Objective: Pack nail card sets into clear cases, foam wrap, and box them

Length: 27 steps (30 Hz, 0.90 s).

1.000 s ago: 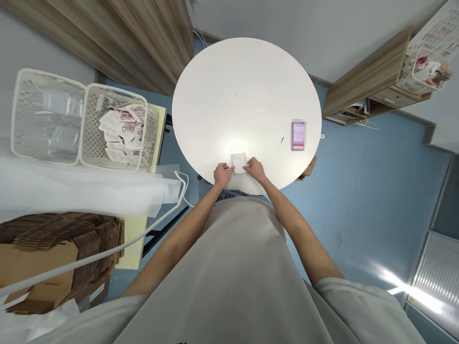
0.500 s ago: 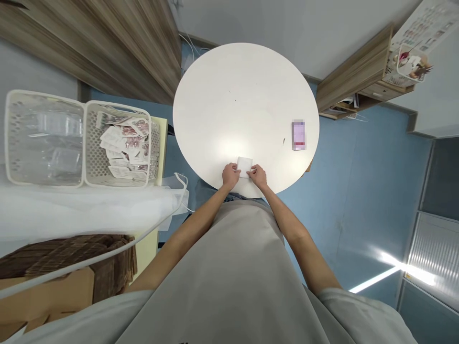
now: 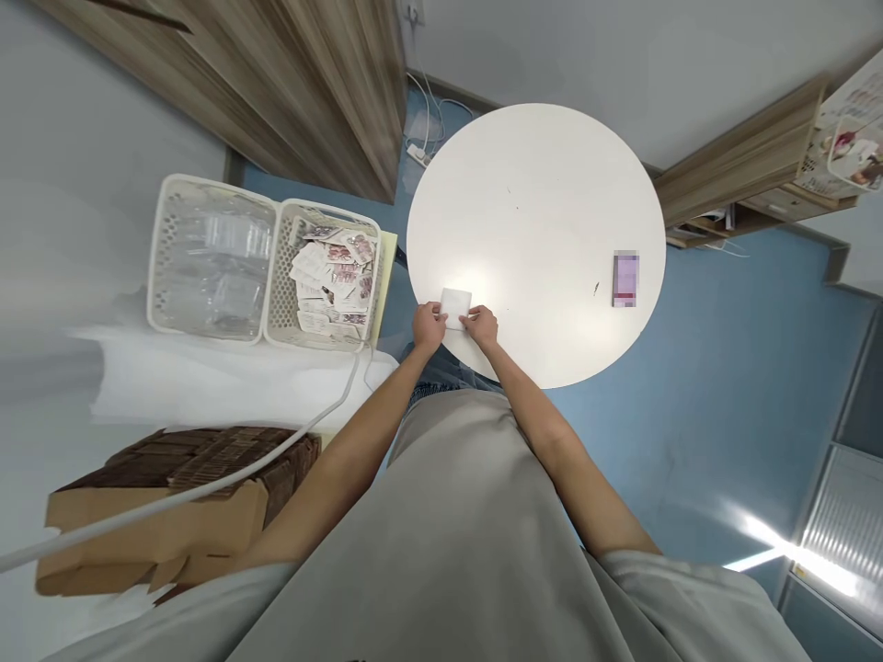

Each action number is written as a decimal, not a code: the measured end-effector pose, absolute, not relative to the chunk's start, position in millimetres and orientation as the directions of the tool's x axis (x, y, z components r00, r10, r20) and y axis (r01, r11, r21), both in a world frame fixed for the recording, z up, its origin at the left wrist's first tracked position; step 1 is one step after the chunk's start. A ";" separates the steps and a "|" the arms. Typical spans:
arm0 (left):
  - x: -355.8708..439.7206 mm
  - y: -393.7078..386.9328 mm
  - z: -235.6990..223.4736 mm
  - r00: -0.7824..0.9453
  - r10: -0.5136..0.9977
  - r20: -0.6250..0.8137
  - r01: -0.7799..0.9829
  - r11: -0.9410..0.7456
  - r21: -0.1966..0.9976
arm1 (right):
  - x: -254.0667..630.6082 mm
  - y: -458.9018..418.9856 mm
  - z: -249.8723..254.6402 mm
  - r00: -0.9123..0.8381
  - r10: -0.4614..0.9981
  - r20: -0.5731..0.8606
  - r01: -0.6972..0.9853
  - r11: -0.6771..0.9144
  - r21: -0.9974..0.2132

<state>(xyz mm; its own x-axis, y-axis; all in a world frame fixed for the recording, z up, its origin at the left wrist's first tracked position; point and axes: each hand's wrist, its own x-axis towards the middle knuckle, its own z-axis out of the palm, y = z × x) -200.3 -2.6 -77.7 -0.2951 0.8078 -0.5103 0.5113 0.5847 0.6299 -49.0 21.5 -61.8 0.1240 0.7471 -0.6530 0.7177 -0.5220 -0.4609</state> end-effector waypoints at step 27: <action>-166.9 -196.1 51.4 -0.771 0.525 -0.360 0.101 0.659 0.745 | -7.0 -60.3 3.1 -0.438 0.636 -0.635 0.320 -0.550 -0.771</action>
